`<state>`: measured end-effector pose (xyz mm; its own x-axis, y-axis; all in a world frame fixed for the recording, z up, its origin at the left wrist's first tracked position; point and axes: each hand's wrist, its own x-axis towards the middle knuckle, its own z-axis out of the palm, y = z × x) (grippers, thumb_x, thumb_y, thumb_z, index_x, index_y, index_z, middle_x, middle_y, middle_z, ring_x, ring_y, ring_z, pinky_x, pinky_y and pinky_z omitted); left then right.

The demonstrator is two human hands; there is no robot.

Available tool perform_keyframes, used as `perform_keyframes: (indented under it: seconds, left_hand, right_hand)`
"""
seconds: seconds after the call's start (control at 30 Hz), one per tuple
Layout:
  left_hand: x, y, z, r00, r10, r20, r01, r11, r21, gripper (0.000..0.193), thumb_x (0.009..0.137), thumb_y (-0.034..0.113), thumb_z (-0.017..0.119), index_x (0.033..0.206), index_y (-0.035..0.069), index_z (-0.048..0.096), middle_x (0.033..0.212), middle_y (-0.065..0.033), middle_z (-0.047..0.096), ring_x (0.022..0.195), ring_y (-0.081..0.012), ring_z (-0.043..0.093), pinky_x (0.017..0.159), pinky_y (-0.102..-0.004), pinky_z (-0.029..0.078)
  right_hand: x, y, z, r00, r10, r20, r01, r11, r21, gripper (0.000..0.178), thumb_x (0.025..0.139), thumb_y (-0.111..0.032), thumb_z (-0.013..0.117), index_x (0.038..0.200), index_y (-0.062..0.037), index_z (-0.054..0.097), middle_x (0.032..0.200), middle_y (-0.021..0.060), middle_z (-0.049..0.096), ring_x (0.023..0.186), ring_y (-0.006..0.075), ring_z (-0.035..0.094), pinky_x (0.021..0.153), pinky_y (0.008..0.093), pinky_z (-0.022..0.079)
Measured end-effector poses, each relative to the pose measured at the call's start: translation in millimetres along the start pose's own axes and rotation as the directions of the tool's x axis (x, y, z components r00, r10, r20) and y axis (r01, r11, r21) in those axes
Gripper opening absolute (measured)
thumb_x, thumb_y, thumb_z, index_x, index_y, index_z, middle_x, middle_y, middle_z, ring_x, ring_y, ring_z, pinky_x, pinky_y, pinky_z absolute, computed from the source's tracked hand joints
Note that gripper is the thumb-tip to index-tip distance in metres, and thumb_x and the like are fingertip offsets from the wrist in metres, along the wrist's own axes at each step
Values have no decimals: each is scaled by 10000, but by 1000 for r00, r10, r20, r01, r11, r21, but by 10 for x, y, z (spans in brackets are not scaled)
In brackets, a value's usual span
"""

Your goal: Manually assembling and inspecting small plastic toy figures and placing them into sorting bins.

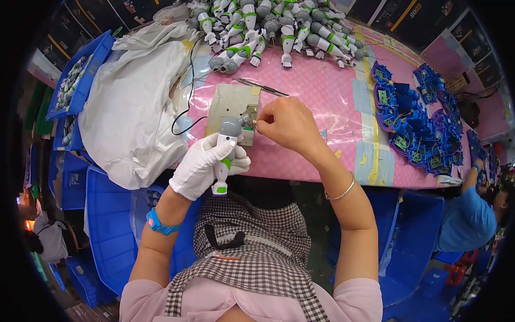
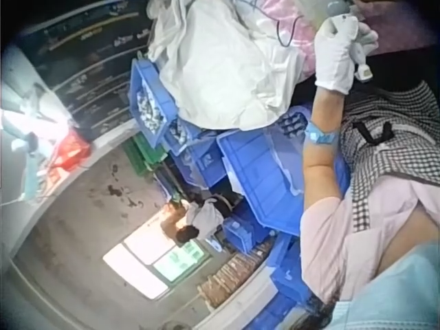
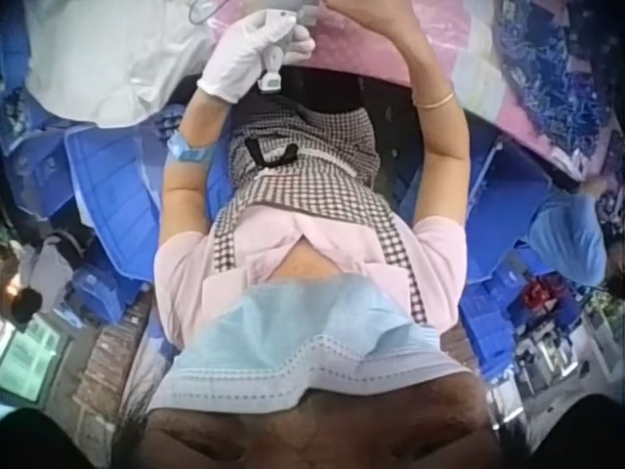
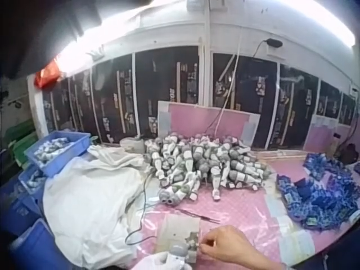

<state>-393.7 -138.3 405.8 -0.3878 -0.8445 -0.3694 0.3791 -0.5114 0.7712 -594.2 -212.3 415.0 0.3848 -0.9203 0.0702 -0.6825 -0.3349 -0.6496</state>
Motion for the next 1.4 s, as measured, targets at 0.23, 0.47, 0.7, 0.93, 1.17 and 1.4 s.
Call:
perform_keyframes:
  seconds: [0.23,0.47,0.7,0.93,1.17,1.4]
  left_hand:
    - [-3,39,7,999,-32,5,32,997,-65,321,890,236,594,1047,-41,546,878,-102,620,806,-222,641,771,-348,538]
    - [-21,38,-20,999,-22,24,24,997,-75,307,903,244,576,1023,-38,546,886,-106,614,818,-213,638,766,-330,532]
    - [25,11,-74,998,-42,57,46,996,-76,335,904,270,571,1084,-10,537,877,-90,625,832,-213,640,796,-348,530]
    - [49,-18,-86,997,-7,79,11,998,-59,322,906,261,569,1071,-11,520,867,-86,617,815,-196,633,798,-342,527]
    - [-631,212,-344,992,120,-31,-121,992,-40,271,861,187,616,1036,23,494,822,-27,556,620,-115,544,549,-237,459]
    - [-1899,-410,-2358,-69,407,-911,-663,663,347,174,862,115,590,996,68,488,770,-29,515,657,-125,537,581,-279,477]
  right_hand:
    - [-27,24,49,997,71,6,-71,985,157,157,675,-94,621,740,42,665,587,91,617,531,104,553,523,259,443]
    - [-17,-61,54,997,81,-8,-80,994,75,160,665,-96,618,731,39,670,576,81,614,516,105,542,510,265,442]
    - [189,-8,-77,974,112,196,-132,987,94,146,687,-104,624,667,39,650,548,35,586,499,70,492,459,251,380]
    - [265,37,-144,901,185,393,-258,956,143,132,716,-110,639,656,5,662,544,12,574,474,52,457,430,237,352]
    - [1051,395,-392,998,46,-34,-32,943,331,251,803,-136,635,1022,-14,639,913,82,666,728,140,624,651,261,495]
    - [1774,267,203,918,-371,139,340,556,-758,372,732,30,502,1072,-84,600,1057,112,600,1012,316,544,841,415,425]
